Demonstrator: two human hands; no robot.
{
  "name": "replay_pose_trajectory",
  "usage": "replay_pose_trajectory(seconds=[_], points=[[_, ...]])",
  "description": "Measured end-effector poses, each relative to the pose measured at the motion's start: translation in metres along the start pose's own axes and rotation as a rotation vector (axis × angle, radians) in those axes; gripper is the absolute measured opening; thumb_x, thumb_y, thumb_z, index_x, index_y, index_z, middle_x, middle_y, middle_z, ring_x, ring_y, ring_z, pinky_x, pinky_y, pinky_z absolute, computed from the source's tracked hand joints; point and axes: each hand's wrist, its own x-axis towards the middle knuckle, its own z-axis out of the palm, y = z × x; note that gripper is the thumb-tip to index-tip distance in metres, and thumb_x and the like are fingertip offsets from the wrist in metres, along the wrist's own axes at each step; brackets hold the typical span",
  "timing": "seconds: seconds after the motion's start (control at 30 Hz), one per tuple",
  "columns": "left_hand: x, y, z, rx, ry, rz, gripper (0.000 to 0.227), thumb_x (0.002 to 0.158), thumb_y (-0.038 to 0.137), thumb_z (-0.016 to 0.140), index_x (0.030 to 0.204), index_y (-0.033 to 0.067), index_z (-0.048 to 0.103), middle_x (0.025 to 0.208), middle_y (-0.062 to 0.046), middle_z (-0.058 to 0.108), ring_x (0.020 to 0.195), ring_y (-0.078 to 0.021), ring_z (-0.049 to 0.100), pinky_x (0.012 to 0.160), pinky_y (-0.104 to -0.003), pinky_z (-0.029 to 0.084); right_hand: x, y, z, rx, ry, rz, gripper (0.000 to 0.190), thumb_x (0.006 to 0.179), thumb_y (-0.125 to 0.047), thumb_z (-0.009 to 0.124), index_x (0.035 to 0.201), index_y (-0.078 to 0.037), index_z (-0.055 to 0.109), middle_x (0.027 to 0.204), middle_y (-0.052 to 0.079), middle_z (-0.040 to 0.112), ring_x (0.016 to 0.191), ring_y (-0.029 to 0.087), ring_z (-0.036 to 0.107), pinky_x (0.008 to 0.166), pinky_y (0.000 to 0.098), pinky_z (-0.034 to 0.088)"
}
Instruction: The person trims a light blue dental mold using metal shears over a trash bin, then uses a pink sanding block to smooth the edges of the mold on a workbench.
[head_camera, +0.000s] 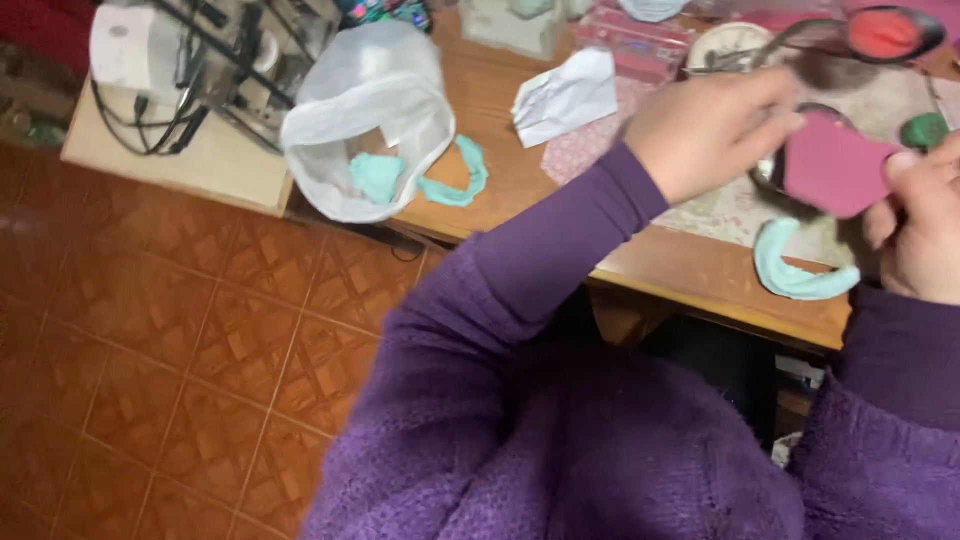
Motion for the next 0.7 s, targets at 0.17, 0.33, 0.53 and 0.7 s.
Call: replay_pose_trajectory(seconds=[0.17, 0.33, 0.53, 0.7], points=[[-0.003, -0.006, 0.006, -0.047, 0.028, 0.028, 0.014, 0.089, 0.034, 0.05, 0.08, 0.023, 0.052, 0.057, 0.01, 0.061, 0.039, -0.0094, 0.053, 0.04, -0.028, 0.04, 0.021, 0.043, -0.037, 0.004, 0.071, 0.117, 0.026, 0.114, -0.05, 0.05, 0.122, -0.026, 0.055, 0.066, -0.023, 0.04, 0.047, -0.008, 0.024, 0.043, 0.0121, 0.015], [0.0, -0.01, 0.01, -0.029, -0.109, -0.049, 0.021, 0.092, 0.041, 0.053, 0.099, 0.0241, 0.063, 0.062, 0.01, 0.065, 0.043, -0.006, 0.057, 0.04, -0.024, 0.048, -0.021, -0.025, 0.024, 0.049, 0.016, -0.094, 0.019, 0.118, -0.004, 0.05, 0.115, -0.021, 0.042, 0.094, -0.003, 0.051, 0.058, 0.003, 0.042, 0.049, 0.0137, 0.031], [0.0, -0.005, -0.006, -0.102, -0.063, 0.026, 0.012, 0.093, 0.027, 0.062, 0.095, 0.0158, 0.066, 0.063, 0.004, 0.065, 0.043, -0.0106, 0.051, 0.045, -0.028, 0.045, -0.028, -0.058, 0.035, 0.001, 0.194, -0.144, 0.03, 0.113, 0.007, 0.053, 0.098, -0.017, 0.042, 0.08, -0.004, 0.049, 0.051, 0.006, 0.043, 0.042, 0.0221, 0.034], [0.003, 0.005, -0.013, -0.098, -0.15, -0.032, 0.014, 0.093, 0.025, 0.06, 0.088, 0.014, 0.066, 0.058, 0.005, 0.057, 0.044, -0.01, 0.047, 0.044, -0.026, 0.042, -0.025, -0.06, 0.043, 0.144, 0.179, -0.148, 0.022, 0.106, 0.006, 0.056, 0.101, -0.012, 0.045, 0.078, -0.002, 0.052, 0.048, 0.006, 0.045, 0.041, 0.0186, 0.034]])
